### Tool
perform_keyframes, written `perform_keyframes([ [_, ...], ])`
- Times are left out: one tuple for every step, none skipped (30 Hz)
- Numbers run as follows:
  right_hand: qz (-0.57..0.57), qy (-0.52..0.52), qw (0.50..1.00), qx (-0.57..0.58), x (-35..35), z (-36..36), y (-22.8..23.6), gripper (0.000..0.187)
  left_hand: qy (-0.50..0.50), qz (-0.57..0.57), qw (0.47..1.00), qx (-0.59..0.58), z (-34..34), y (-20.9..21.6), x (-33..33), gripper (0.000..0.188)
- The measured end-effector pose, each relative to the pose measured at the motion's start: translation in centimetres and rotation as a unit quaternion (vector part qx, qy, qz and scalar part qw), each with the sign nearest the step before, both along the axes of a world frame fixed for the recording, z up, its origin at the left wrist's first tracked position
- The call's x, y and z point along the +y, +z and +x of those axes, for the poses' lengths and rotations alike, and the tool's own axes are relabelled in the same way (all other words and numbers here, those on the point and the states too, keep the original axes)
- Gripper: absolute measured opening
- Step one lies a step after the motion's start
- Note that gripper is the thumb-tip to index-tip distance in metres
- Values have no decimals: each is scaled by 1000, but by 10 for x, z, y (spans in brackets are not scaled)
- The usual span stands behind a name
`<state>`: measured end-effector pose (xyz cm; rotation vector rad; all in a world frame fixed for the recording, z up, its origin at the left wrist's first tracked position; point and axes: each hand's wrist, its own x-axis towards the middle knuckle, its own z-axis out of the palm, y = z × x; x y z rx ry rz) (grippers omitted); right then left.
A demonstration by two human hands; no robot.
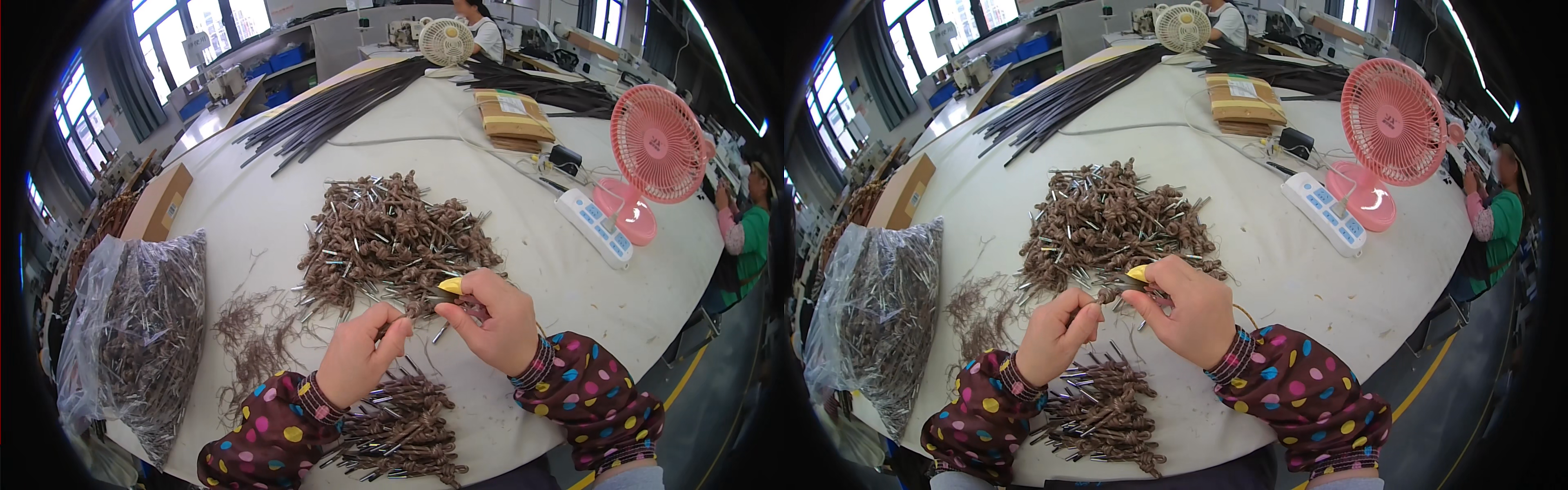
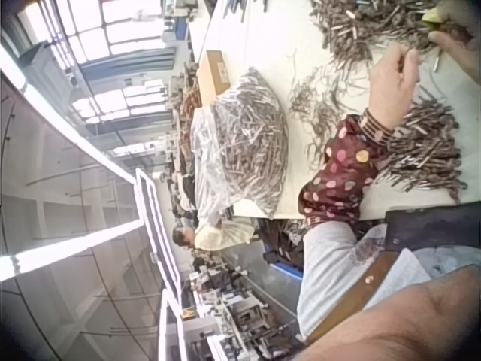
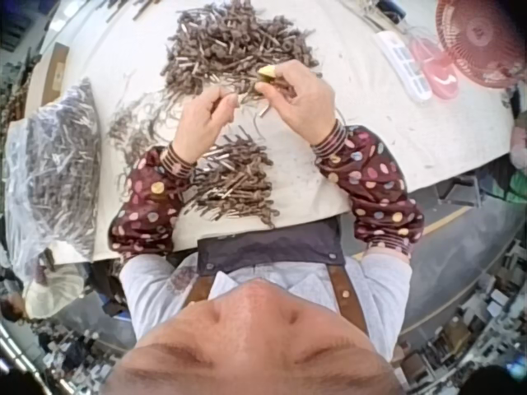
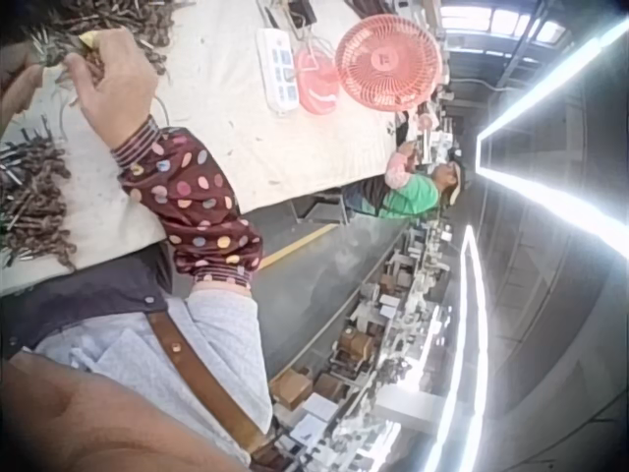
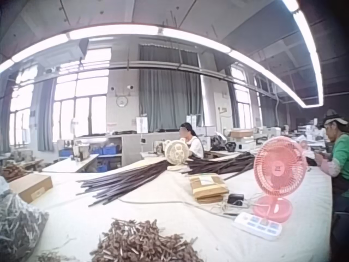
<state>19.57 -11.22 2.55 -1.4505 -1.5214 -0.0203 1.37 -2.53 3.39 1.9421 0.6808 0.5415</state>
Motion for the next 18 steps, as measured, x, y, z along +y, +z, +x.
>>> perform_keyframes([
  [-8,0,1000,9,0,1,0,24,-1,0,1000,0,0,-2,1,17],
  [-8,1,1000,9,0,1,0,24,2,-13,1000,-3,-1,-4,2,18],
  [-11,10,1000,-20,0,1,-2,23,5,-26,1000,-6,-1,-5,2,19],
  [-15,18,998,-50,0,1,-3,24,5,-26,1000,-5,-2,-6,3,19],
  [-15,19,999,-49,0,0,-2,24,2,-36,999,3,-3,-5,3,19],
  [-30,27,999,-27,0,-2,-1,26,-1,-45,999,11,-4,-5,3,19],
  [-44,35,998,-5,0,-4,0,28,1,-45,999,12,-5,-4,3,19],
  [-47,32,998,-4,0,-2,-1,28,-21,-59,998,12,-4,-5,3,18],
  [-119,58,984,119,1,2,-2,30,-42,-72,996,11,-3,-5,2,18],
  [-188,82,949,241,3,6,-3,32,-45,-74,996,12,-2,-5,3,18],
  [-194,158,898,361,6,9,-4,31,-75,-88,993,4,-2,-4,5,18],
  [-197,158,896,364,6,10,-6,31,-102,-103,989,-1,-3,-5,6,18],
  [-214,203,867,402,5,11,-7,28,-101,-107,989,3,-3,-6,8,18],
  [-228,248,835,436,4,11,-6,25,-125,-112,986,-4,-5,-5,11,17],
  [-228,248,834,438,3,12,-2,25,-148,-118,982,-11,-5,-5,13,17],
  [-217,236,841,435,1,14,3,22,-148,-119,982,-9,-5,-6,15,17],
  [-206,223,849,432,-2,15,6,18,-143,-96,985,-26,-4,-10,17,18],
  [-206,223,848,434,-4,19,7,18,-138,-73,987,-43,-2,-15,21,20],
])
